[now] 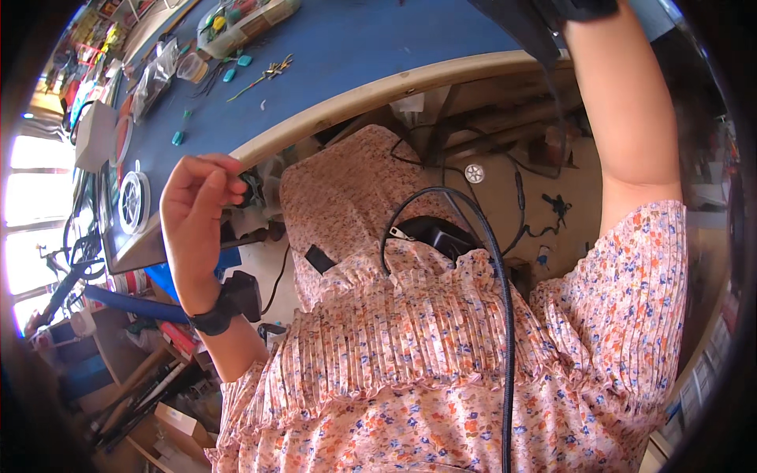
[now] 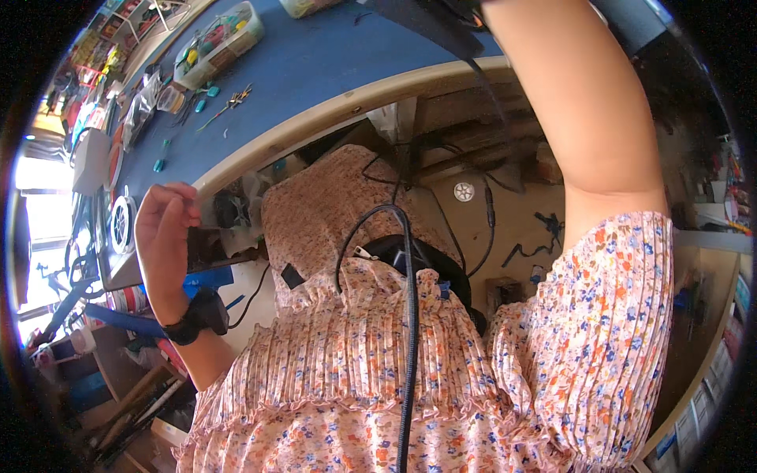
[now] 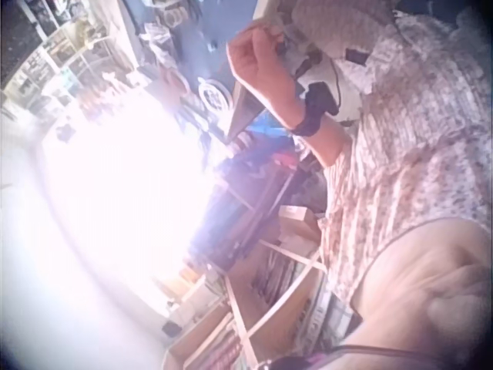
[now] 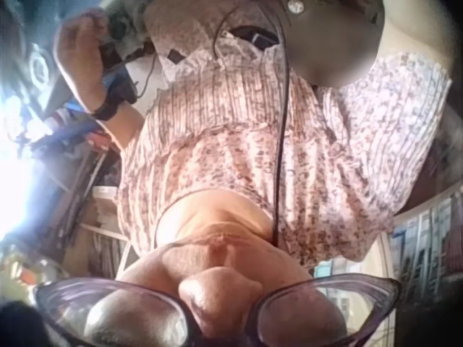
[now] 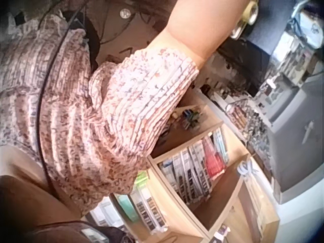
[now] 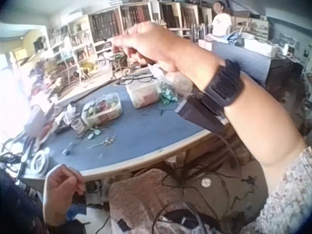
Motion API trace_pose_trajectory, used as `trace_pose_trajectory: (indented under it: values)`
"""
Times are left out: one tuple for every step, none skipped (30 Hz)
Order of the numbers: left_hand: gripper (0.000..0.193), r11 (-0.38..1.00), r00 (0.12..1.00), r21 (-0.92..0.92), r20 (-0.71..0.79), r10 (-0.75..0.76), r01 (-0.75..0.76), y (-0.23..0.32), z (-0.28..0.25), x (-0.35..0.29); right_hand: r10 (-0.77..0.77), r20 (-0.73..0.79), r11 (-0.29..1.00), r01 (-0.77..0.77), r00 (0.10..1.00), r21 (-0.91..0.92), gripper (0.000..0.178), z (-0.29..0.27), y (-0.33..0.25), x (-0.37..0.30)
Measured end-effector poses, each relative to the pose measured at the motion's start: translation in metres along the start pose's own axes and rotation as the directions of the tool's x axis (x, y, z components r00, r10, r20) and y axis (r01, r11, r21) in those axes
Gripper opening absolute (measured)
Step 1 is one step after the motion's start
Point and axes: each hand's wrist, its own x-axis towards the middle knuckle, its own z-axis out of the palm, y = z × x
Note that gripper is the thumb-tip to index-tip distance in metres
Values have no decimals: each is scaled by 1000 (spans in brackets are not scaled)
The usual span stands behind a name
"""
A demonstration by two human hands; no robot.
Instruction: Assembling small fishing lures and inspecting a black cable with a connector at a shop workbench.
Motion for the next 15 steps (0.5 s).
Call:
trace_pose_trajectory:
  values:
    - [4, 1000, 1000, -16, 29, 9, -8, 1, 2, -2, -29, 117, 999, 32, 993, -21, 20, -1, 1, -15]
    - [4, 999, 999, -36, 42, 3, -1, 2, 3, -5, -22, 201, 999, 29, 979, -36, 20, 3, 2, -20]
    - [3, 1000, 999, -8, 53, 10, -10, 3, 3, -9, -87, 193, 984, 115, 977, -139, 19, 5, 3, -40]
    - [3, 1000, 999, -2, 50, 10, -10, 4, 2, -13, -2, 370, 965, 99, 929, -243, 18, 2, -3, -43]
    - [3, 1000, 999, 3, 44, 9, -9, 5, 0, -17, -12, 429, 971, 112, 903, -209, 18, -3, -7, -64]
    - [2, 1000, 999, 6, 39, 10, -10, 5, -3, -20, 40, 513, 981, 64, 858, -184, 17, -5, -12, -84]
    - [2, 1000, 1000, 17, 22, -7, 7, 5, -6, -25, 92, 591, 985, 12, 801, -169, 20, -6, -18, -102]
    - [2, 1000, 1000, 25, 8, -19, 19, 5, -9, -30, 118, 631, 993, -86, 767, -81, 33, 0, -22, -118]
    - [2, 999, 999, 37, -17, -37, 38, 4, -12, -34, 299, 751, 954, -207, 588, -218, 38, -2, -30, -128]
    - [2, 999, 999, 23, -12, -40, 41, 3, -15, -37, 467, 804, 880, -283, 367, -381, 45, -4, -41, -138]
    - [2, 998, 998, 15, -18, -53, 53, 2, -18, -40, 350, 849, 932, -233, 396, -276, 39, 7, -41, -155]
    - [2, 999, 999, -8, -12, -45, 45, 2, -21, -41, 304, 877, 948, -209, 372, -240, 34, 19, -40, -169]
    - [2, 998, 998, -1, -27, -62, 62, 1, -23, -41, 255, 864, 958, -235, 435, -165, 29, 19, -42, -179]
    - [2, 998, 998, -9, -33, -57, 57, 0, -24, -42, 274, 851, 945, -290, 448, -151, 24, 16, -41, -187]
    - [3, 999, 999, -29, -34, -41, 40, 0, -24, -42, 187, 756, 972, -229, 627, -51, 17, 12, -35, -194]
